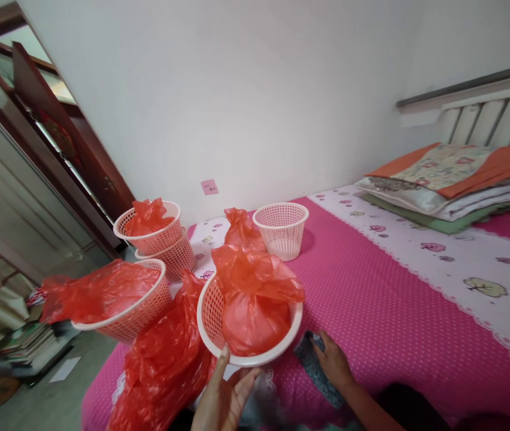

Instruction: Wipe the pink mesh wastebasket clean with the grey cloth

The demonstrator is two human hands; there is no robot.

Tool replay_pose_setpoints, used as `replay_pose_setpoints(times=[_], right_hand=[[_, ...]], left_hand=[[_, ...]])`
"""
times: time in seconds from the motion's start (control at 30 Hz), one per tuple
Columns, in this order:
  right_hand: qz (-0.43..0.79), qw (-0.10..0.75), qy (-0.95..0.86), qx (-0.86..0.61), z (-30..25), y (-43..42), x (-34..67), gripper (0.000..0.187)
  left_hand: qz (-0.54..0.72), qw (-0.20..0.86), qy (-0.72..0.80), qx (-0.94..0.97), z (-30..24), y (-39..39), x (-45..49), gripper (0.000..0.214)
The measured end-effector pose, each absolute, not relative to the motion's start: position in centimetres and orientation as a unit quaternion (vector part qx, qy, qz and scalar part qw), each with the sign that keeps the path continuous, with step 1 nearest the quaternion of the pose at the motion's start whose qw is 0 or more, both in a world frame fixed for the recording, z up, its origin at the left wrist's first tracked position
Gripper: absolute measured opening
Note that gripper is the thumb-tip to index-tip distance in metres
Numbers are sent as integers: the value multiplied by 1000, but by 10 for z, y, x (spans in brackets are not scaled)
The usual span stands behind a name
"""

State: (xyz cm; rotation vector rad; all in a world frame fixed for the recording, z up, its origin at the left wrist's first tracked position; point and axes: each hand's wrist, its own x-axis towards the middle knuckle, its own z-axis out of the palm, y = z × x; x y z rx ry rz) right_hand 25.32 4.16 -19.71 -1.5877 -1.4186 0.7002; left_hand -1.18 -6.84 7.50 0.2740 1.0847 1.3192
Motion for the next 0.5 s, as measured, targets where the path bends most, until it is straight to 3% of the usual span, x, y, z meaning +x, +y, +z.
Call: replay_pose_setpoints(times=[0.23,0.37,0.5], right_hand=[[294,459,-564,-621,-185,39,255,29],[299,480,-541,-623,-181,37,254,29],[310,504,-508,-627,-178,37,252,28]], left_hand=[[537,657,511,136,66,-76,-17,47],[520,651,534,143,61,-71,-21,58],[568,537,591,201,56,-62,-23,69]])
